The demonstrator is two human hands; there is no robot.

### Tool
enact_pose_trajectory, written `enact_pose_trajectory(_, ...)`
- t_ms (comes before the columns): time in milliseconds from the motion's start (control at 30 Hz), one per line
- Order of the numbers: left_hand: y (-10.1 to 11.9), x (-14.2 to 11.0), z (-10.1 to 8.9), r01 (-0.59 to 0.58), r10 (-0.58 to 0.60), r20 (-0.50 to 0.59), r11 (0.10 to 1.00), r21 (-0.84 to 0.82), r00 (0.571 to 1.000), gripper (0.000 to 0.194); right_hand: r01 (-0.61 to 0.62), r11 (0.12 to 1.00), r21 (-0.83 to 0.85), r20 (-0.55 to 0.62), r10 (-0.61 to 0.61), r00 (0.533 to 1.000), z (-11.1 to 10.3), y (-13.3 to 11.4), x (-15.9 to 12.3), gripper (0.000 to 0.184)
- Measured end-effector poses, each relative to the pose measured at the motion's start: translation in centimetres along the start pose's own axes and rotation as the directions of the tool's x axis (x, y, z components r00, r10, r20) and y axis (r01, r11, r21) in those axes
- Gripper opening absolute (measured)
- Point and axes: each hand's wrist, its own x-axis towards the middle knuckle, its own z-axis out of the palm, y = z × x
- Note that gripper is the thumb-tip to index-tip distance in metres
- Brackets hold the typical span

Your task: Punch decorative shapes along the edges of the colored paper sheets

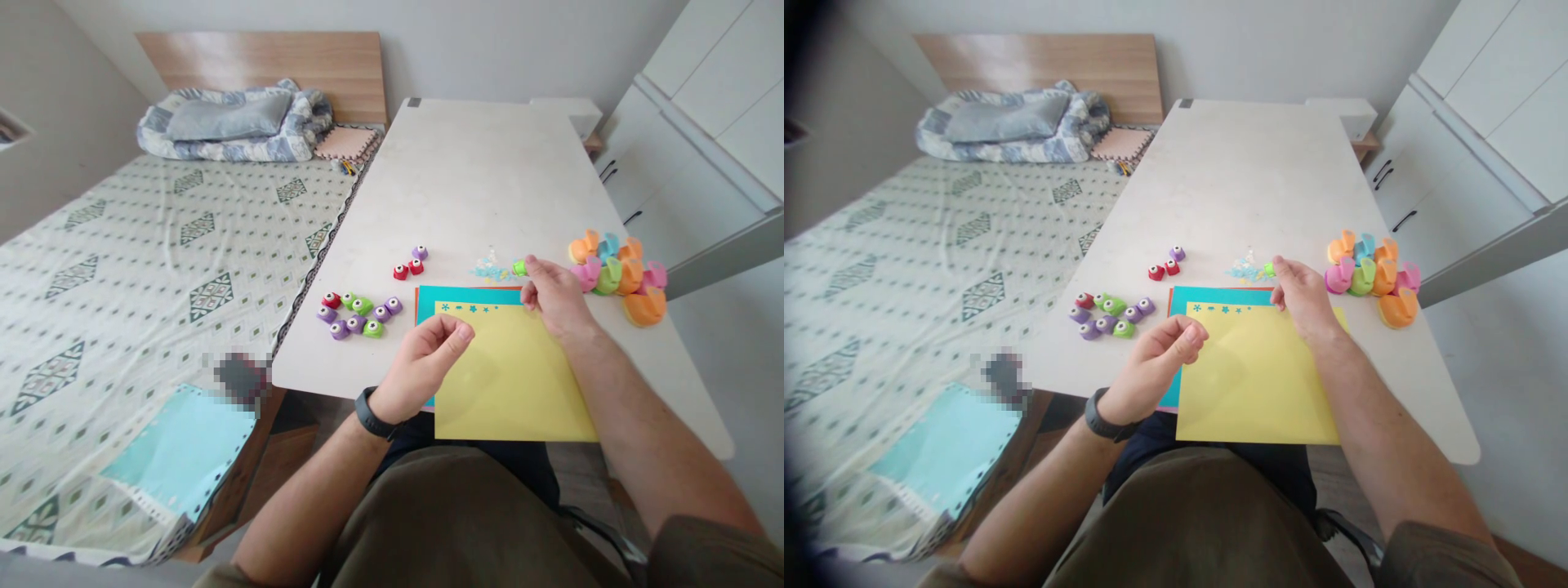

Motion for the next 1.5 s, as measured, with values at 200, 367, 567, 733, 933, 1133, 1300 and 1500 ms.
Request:
enact_pose_trajectory(200, -0.2, 0.0, 0.1, 0.013, -0.013, -0.010, 0.999, 0.045, 1.000, 0.042, -0.005, 1.000, -0.001, -0.002, 0.005, 1.000, 0.0, 0.2, 0.1, 0.050)
enact_pose_trajectory(367, 0.0, 0.6, 1.0, 0.005, -0.008, 0.016, 0.990, 0.144, 1.000, 0.040, 0.006, 1.000, -0.014, -0.008, -0.006, 1.000, 0.2, 0.0, -0.1, 0.050)
enact_pose_trajectory(567, -0.4, 4.3, 4.6, -0.035, -0.007, 0.089, 0.889, 0.456, 0.996, 0.044, 0.078, 0.993, -0.090, -0.057, -0.083, 0.995, 0.6, -0.6, -0.7, 0.055)
enact_pose_trajectory(733, -1.2, 7.9, 8.6, -0.066, -0.036, 0.128, 0.704, 0.708, 0.991, 0.046, 0.042, 0.995, -0.096, -0.092, -0.050, 0.994, 0.6, -1.2, -0.8, 0.058)
enact_pose_trajectory(933, -2.6, 9.8, 10.0, -0.125, -0.001, 0.187, 0.740, 0.661, 0.982, 0.039, 0.016, 1.000, -0.023, -0.109, -0.019, 0.994, 0.7, -1.6, -0.8, 0.056)
enact_pose_trajectory(1133, -3.1, 9.8, 9.4, -0.159, 0.043, 0.202, 0.779, 0.607, 0.978, 0.035, 0.014, 1.000, 0.014, -0.070, -0.013, 0.997, 0.9, -1.9, -1.0, 0.053)
enact_pose_trajectory(1300, -3.8, 9.5, 9.2, -0.202, 0.080, 0.252, 0.838, 0.507, 0.964, 0.020, 0.009, 1.000, -0.005, -0.104, -0.009, 0.995, 0.8, -2.0, -1.0, 0.055)
enact_pose_trajectory(1500, -4.1, 9.2, 9.3, -0.195, 0.095, 0.237, 0.872, 0.449, 0.967, 0.021, -0.020, 1.000, -0.023, -0.118, 0.017, 0.993, 0.9, -1.9, -1.0, 0.062)
